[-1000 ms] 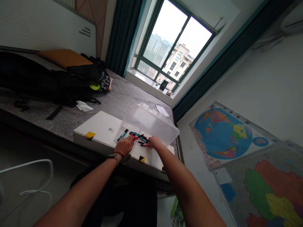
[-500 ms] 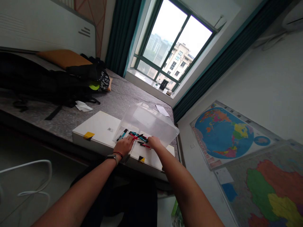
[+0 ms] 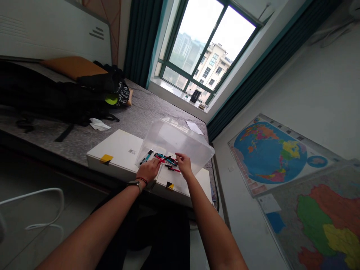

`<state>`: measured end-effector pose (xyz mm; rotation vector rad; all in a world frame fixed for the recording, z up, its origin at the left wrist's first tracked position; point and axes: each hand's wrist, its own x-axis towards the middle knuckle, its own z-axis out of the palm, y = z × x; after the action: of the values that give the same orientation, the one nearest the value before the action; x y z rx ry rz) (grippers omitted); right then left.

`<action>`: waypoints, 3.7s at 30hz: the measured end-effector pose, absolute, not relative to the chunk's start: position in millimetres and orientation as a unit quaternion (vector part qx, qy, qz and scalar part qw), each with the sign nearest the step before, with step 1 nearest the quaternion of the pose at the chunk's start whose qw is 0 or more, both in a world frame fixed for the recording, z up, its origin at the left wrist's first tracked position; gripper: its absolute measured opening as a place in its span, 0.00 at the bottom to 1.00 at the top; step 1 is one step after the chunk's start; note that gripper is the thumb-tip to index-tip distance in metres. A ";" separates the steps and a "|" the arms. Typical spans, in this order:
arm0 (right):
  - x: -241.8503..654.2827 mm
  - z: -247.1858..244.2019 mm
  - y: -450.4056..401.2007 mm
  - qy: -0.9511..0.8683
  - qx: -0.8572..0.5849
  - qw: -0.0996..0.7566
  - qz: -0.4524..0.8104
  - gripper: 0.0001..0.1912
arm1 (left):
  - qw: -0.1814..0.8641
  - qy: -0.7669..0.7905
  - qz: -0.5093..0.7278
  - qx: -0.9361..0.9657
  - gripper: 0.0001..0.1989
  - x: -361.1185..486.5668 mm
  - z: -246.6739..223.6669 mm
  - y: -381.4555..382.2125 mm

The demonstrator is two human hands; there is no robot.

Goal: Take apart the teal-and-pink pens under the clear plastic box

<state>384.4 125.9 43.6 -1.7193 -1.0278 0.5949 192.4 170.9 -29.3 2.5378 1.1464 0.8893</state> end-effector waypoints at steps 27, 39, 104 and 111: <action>380.7 77.8 143.9 -0.592 -0.760 0.205 0.174 0.08 | 0.096 0.390 0.304 0.864 0.21 192.3 -28.9 170.8; 386.5 86.2 147.6 -0.642 -0.737 0.127 0.169 0.11 | 0.077 0.388 0.303 0.867 0.22 192.0 -27.9 169.6; 343.2 102.4 174.1 -0.645 -0.752 0.135 0.022 0.20 | 0.091 0.381 0.309 0.866 0.13 191.3 -31.7 170.8; 340.1 97.1 159.3 -0.653 -0.740 0.162 0.006 0.20 | 0.076 0.357 0.289 0.885 0.15 189.1 -25.5 168.6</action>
<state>340.1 159.3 97.1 -2.1111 -1.8627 0.0173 189.1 168.6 -25.5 2.6528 1.0705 0.8664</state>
